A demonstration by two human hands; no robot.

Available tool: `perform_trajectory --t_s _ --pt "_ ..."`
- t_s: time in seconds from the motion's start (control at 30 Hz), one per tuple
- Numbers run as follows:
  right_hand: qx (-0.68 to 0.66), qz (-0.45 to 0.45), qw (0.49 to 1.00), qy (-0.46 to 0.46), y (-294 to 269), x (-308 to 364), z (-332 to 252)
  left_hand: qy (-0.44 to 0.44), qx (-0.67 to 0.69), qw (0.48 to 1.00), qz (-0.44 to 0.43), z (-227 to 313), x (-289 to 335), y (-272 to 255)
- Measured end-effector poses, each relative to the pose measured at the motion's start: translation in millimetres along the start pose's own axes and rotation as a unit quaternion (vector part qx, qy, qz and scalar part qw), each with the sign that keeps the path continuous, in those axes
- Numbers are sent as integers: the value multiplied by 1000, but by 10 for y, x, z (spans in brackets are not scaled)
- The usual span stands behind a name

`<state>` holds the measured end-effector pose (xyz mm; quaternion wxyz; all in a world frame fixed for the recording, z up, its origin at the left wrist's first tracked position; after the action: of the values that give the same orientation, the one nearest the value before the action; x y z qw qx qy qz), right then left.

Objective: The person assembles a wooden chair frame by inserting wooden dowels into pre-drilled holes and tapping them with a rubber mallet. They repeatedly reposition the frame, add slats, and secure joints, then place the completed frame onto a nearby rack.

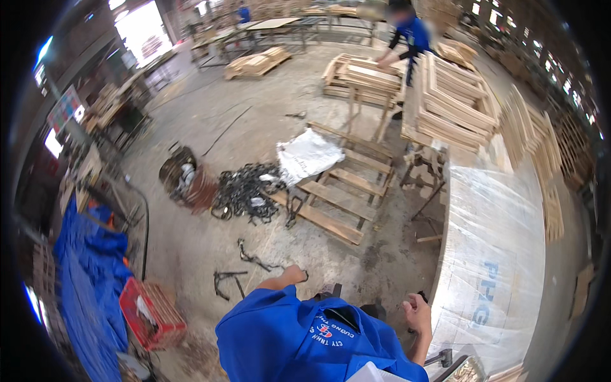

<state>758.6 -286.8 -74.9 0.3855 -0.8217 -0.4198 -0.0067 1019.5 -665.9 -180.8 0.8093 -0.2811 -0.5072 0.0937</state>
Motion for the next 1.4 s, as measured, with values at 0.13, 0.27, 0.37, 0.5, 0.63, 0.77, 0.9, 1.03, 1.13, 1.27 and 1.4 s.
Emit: perform_trajectory --t_s 0.13,0.27,0.37,0.5,0.63,0.77,0.9,1.03,1.13,1.27,1.4 --pt "-11 55 994 96 -392 -301 374 88 -54 993 55 1143 -721 -668" --pt "33 93 989 108 -593 -589 1033 181 -140 973 29 2523 -1353 -743" --pt "23 53 982 180 -904 -905 1377 110 -3 988 -107 3466 -1628 -454" --pt "-31 68 981 177 -1669 -1239 1403 164 147 955 -201 4919 -1662 -92" --pt "-29 125 978 163 -2314 -1552 1579 294 170 866 -366 6368 -1792 126" --pt "-58 138 973 173 -2644 -1889 1794 299 131 884 -333 7439 -1846 66" --pt "-108 147 964 194 -2781 -1910 1727 284 134 896 -315 8071 -2162 -167" --pt "-167 193 934 251 -3015 -2019 1920 305 155 860 -378 9410 -2524 -161" --pt "-169 231 923 257 -3216 -2510 2082 328 200 836 -391 10217 -2834 -310" --pt "-181 328 876 303 -3718 -3263 2075 341 281 815 -374 11286 -3246 -727" --pt "-129 452 809 354 -4080 -4175 2226 431 317 751 -387 12506 -3410 -976"
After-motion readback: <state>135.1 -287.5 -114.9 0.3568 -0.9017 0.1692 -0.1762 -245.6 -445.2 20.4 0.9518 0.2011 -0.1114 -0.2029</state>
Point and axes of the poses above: each hand's wrist, its own x-axis away from the middle knuckle, its own y-axis out of the palm, z = x × y, the point moved 5 cm from there along -x, towards the middle knuckle, and after that the axes turned 11 degrees about -z, right-handed, at the moved point
